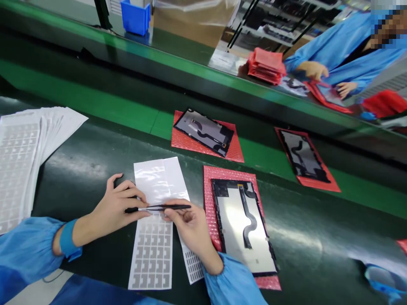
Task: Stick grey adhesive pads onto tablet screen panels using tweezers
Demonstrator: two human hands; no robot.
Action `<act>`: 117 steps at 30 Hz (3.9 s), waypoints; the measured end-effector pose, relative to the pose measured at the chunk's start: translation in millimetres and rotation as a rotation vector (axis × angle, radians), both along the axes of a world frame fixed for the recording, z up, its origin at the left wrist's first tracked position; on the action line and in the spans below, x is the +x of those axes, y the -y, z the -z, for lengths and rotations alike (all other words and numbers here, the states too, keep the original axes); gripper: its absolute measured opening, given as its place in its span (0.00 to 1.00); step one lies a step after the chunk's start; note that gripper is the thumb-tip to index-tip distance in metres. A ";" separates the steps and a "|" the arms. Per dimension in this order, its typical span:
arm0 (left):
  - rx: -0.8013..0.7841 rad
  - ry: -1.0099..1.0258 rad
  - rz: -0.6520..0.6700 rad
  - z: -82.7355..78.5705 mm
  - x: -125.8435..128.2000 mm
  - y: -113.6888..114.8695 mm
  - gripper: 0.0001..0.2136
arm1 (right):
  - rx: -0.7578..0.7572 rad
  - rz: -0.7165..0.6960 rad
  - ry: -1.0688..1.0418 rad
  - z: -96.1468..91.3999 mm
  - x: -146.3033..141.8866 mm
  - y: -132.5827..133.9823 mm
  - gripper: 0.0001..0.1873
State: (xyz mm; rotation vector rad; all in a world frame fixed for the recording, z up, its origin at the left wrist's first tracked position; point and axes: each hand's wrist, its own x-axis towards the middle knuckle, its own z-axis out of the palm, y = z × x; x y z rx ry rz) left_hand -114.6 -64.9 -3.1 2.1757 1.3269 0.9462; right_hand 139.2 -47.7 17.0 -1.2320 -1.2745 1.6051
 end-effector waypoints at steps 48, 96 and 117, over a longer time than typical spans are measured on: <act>0.272 -0.143 -0.006 -14.5 10.1 3.8 0.13 | 0.151 0.271 -0.001 -40.5 94.9 -39.9 0.33; 0.356 -0.183 0.349 -3.0 164.0 -66.8 0.08 | 0.173 0.315 0.142 1.0 166.7 -48.4 0.36; 0.247 -0.274 0.335 0.4 165.5 -65.1 0.30 | 0.198 0.309 0.163 3.2 166.0 -48.5 0.37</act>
